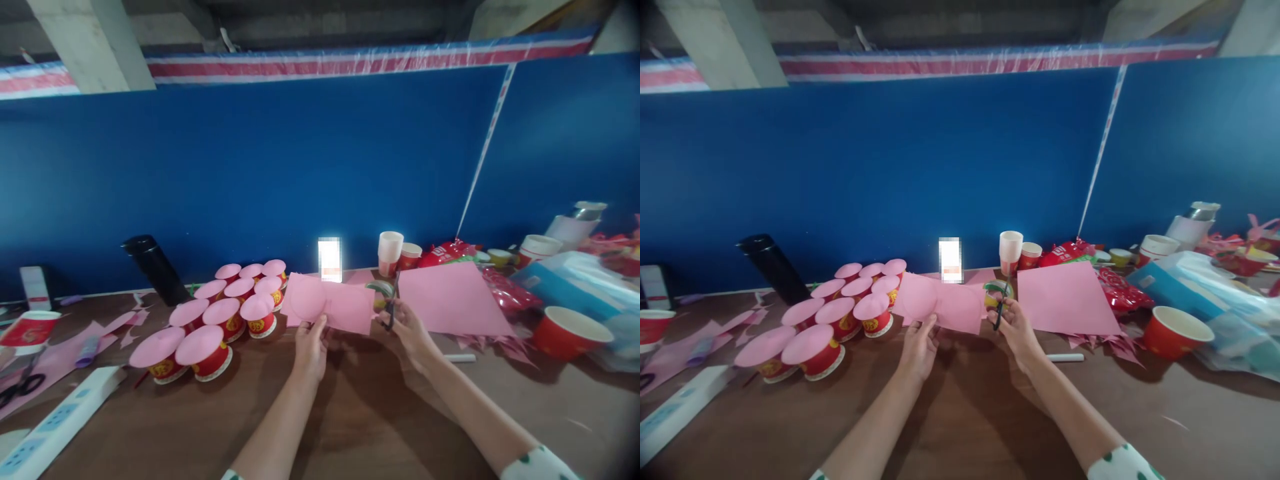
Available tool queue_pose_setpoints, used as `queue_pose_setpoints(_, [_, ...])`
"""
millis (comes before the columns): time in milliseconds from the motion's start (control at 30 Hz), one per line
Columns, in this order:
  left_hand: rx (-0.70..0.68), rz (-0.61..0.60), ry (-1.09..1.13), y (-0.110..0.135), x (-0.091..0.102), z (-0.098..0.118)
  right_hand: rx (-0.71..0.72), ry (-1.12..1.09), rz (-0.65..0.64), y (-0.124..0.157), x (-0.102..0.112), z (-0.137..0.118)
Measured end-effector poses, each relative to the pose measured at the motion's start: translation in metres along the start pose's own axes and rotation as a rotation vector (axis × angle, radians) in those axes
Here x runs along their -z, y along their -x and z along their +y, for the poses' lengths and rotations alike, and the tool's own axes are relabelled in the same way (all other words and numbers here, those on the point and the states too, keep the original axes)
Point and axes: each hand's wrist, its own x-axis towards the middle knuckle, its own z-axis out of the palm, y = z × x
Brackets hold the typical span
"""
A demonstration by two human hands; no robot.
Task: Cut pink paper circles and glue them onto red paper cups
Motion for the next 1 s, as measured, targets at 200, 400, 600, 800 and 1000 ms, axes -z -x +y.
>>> queue_pose_setpoints(200, [0.048,-0.011,-0.073,0.002,-0.001,-0.012,-0.010,-0.122,-0.075,-0.001,0.003,0.019])
queue_pose_setpoints(400, [-0.059,0.034,-0.100,0.002,-0.003,-0.006,-0.004,-0.044,-0.115,0.003,0.003,0.024])
queue_pose_setpoints(600, [-0.021,0.092,-0.064,-0.009,0.004,0.013,0.071,0.011,-0.075,0.005,0.002,0.022])
queue_pose_setpoints(800, [0.256,-0.054,-0.040,-0.003,0.007,0.014,-0.056,0.011,-0.226,0.017,0.003,0.010])
queue_pose_setpoints(1000, [0.073,-0.268,-0.443,0.002,0.008,-0.005,0.017,0.034,-0.410,0.024,-0.002,0.014])
